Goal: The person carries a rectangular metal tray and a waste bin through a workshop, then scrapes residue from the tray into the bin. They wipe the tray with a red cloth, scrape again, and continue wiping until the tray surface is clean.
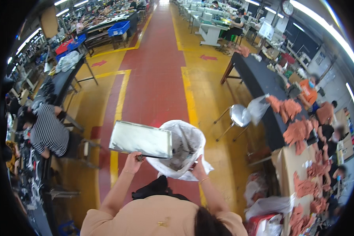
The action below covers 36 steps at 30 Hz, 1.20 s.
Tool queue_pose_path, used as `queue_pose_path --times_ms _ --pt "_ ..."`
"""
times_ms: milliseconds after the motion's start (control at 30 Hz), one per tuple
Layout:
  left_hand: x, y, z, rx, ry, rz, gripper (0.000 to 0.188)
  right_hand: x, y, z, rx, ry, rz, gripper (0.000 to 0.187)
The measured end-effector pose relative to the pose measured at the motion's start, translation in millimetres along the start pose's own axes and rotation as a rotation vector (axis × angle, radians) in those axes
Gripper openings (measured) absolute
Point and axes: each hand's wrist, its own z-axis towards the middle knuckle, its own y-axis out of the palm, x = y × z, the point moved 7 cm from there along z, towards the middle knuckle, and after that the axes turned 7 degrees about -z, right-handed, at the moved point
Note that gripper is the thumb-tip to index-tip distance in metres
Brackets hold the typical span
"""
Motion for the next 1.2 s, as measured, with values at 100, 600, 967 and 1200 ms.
queue_pose_path --times_ms 100,600,967,1200 --pt "18 59 105 0.030 -0.059 -0.017 0.005 -77 11 73 0.090 0.003 0.043 0.079" --pt "153 356 609 -0.059 -0.182 0.038 0.004 -430 67 493 0.062 0.006 0.175 0.086" --pt "213 552 993 -0.124 -0.227 0.209 0.005 -705 51 764 0.190 -0.088 0.253 0.083" --pt "165 721 1232 -0.262 -0.287 0.251 0.005 -879 15 927 0.194 -0.150 0.375 0.093"
